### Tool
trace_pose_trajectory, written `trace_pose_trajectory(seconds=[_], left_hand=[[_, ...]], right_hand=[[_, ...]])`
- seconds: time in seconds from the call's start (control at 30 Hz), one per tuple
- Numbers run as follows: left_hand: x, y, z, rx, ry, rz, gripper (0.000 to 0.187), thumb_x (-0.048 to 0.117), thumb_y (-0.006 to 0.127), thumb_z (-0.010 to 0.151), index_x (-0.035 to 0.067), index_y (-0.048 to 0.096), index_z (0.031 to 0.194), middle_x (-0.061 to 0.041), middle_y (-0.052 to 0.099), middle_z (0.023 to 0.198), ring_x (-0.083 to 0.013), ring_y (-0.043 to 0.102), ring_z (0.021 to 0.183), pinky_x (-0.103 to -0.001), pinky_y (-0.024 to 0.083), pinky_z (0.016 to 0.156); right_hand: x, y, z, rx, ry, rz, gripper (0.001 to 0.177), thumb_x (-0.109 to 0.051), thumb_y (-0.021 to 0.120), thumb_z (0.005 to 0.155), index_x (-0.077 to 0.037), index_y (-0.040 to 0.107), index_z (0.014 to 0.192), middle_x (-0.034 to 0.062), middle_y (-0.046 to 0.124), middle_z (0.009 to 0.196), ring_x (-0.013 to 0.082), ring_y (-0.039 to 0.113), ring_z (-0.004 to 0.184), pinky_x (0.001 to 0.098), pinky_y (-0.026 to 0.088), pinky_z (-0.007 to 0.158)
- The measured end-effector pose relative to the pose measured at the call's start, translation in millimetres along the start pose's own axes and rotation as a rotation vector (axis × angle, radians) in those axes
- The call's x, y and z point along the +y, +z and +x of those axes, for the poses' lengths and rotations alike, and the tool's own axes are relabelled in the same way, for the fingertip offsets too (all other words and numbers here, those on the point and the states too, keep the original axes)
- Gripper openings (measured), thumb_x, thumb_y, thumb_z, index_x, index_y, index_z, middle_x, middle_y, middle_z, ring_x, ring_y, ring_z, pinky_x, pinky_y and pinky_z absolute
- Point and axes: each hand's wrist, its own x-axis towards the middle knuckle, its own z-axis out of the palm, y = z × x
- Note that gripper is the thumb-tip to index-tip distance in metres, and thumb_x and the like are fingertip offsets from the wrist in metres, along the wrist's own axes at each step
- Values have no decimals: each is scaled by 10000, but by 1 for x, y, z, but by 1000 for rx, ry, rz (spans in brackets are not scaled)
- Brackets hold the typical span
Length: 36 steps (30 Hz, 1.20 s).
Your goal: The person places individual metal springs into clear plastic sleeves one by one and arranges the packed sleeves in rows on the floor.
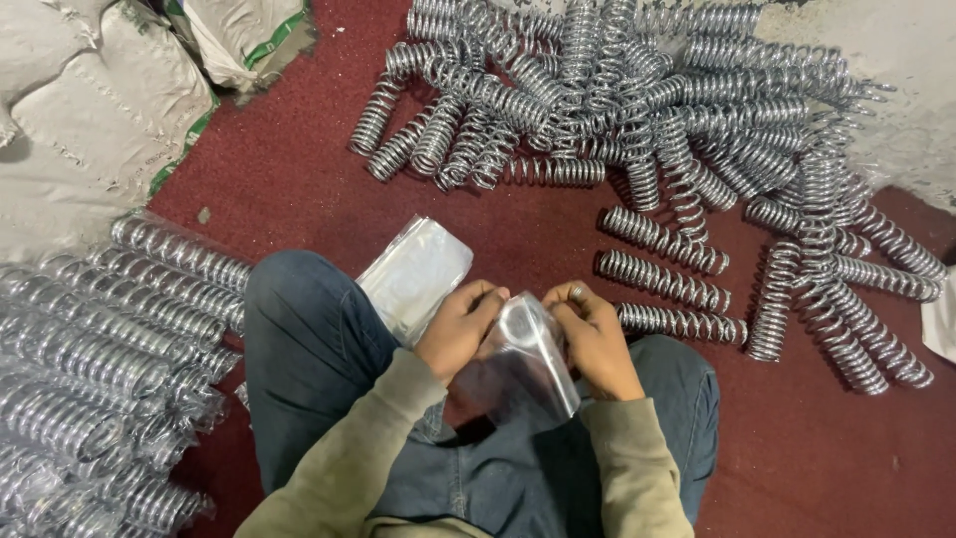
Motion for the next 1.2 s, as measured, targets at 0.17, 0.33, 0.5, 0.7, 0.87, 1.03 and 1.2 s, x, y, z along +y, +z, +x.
trace_pose_trajectory(seconds=[0.17,0.33,0.5,0.7,0.87,1.03,1.2], left_hand=[[-23,-14,24,31,-94,386,299,229,545,1032,31,666,1221,-187,683,1213,-277,674,1074,-399,552,874],[-86,-29,49,4,-249,635,531,105,459,1011,-25,396,1522,-232,492,1507,-335,475,1427,-505,371,1208],[-104,-18,42,233,-95,953,356,381,433,1098,79,604,1176,-107,468,1374,-377,709,1014,-502,614,862],[-97,-14,27,299,201,919,133,111,515,1035,48,565,1141,-155,484,1294,-474,685,999,-550,621,807],[-68,-3,-6,24,214,837,639,28,603,887,37,391,1489,-222,413,1510,-430,439,1390,-515,425,1166],[-69,0,12,-24,18,831,626,210,608,978,73,348,1531,-208,510,1468,-370,515,1364,-503,459,1165],[-48,-4,13,-186,-35,1037,739,390,557,1018,58,217,1584,-170,539,1486,-308,544,1366,-495,371,1184]], right_hand=[[58,18,20,-20,90,67,195,-101,569,890,8,729,911,152,629,796,221,571,710,351,452,607],[113,35,30,-75,128,-12,317,-193,602,910,65,728,1044,280,716,989,390,697,977,495,514,884],[142,41,39,-82,12,-100,316,-138,599,877,82,717,1072,309,690,989,396,652,998,545,488,900],[121,44,20,22,166,-449,486,-206,623,934,-27,598,1385,222,663,1334,382,590,1306,547,436,1157],[109,53,-11,115,-122,-423,537,105,579,785,114,580,1321,358,623,1262,529,546,1271,615,435,1117],[182,58,19,-71,16,-555,674,29,709,755,49,532,1405,280,613,1352,457,565,1303,573,476,1119],[72,57,-20,-183,180,-398,769,-100,722,765,-43,455,1484,229,550,1471,404,498,1394,566,422,1164]])
